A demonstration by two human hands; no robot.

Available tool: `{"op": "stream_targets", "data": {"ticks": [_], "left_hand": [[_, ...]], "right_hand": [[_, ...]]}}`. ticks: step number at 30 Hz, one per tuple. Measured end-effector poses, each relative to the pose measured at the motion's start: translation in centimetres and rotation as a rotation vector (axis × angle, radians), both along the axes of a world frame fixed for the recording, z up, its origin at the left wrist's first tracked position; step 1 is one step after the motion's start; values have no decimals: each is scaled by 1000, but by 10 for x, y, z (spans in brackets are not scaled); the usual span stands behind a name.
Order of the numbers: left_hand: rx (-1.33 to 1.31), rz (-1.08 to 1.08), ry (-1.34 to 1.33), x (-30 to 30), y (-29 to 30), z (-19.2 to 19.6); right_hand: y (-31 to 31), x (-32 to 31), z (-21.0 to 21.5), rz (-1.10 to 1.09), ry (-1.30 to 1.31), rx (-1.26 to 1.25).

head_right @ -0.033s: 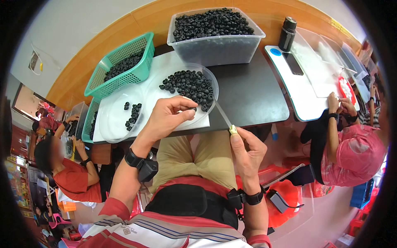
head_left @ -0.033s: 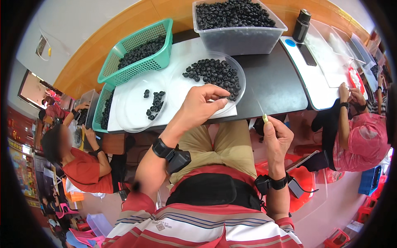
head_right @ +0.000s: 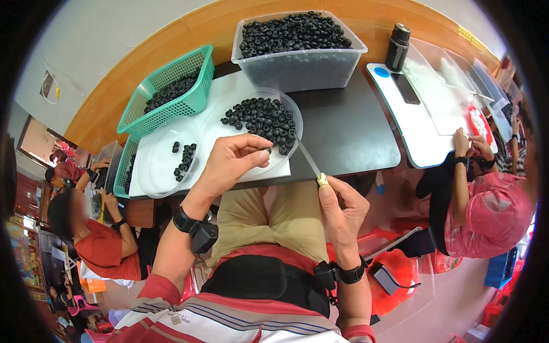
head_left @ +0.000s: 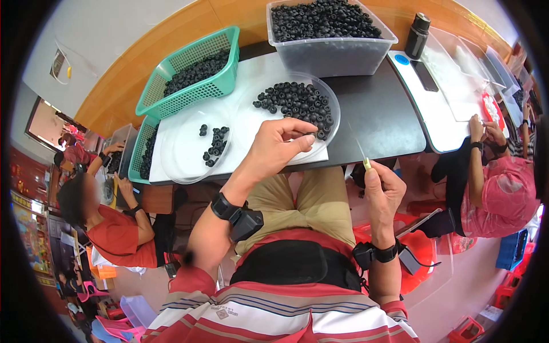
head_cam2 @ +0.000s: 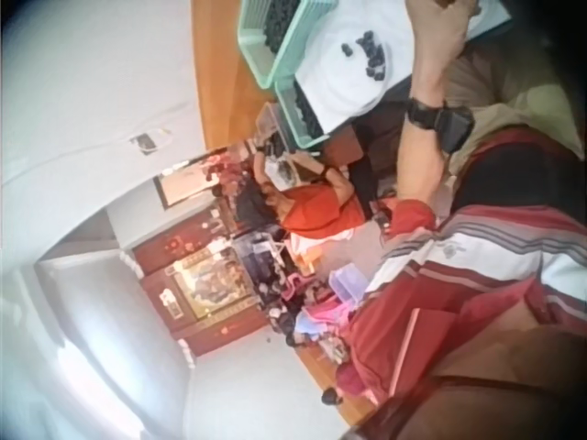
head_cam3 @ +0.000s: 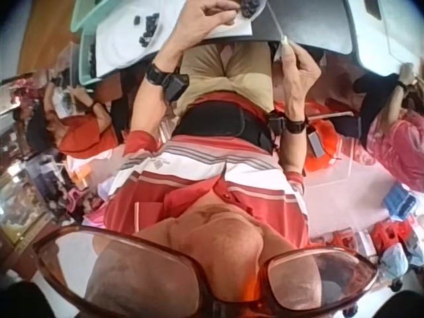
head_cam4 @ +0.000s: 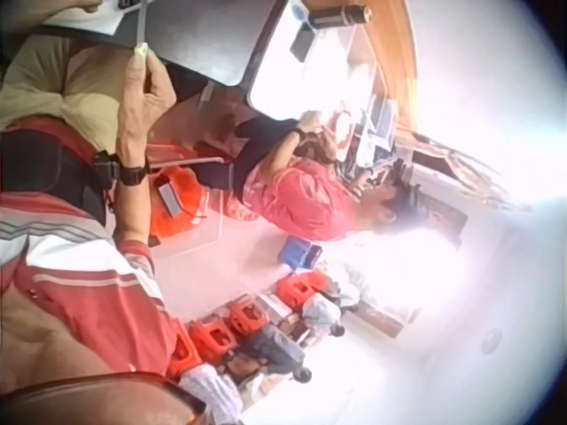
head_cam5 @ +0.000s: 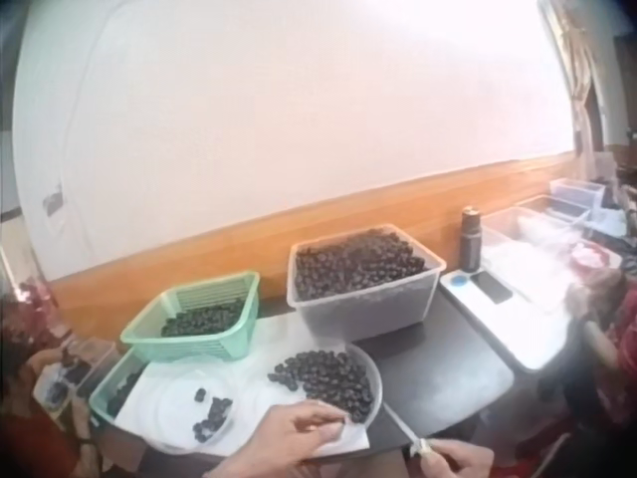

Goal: Trim excess material from black rubber/plastic components using a small utility knife.

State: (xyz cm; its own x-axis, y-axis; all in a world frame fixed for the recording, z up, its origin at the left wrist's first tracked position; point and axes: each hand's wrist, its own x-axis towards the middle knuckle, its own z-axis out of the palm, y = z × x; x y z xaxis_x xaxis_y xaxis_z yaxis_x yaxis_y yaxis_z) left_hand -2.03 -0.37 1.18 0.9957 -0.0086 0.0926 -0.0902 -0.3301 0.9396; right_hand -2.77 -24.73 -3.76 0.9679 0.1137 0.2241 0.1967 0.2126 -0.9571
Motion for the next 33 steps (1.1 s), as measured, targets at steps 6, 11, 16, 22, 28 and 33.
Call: {"op": "stream_targets", "data": {"ticks": [6, 11, 16, 22, 28, 33], "left_hand": [[-461, 4, 98, -11, -1, -3], [-563, 45, 110, -17, -8, -4], [-761, 30, 102, -19, -11, -11], [-913, 43, 119, -25, -13, -15], [-936, -4, 104, -31, -18, -10], [-928, -7, 99, -32, -18, -15]], "right_hand": [[6, -1, 0, 34, 34, -18], [15, -2, 0, 43, -13, -23], [21, -4, 1, 78, 1, -29], [28, -4, 2, 122, -92, -85], [31, -3, 5, 113, -203, -188], [32, -1, 3, 84, -312, -202]]}}
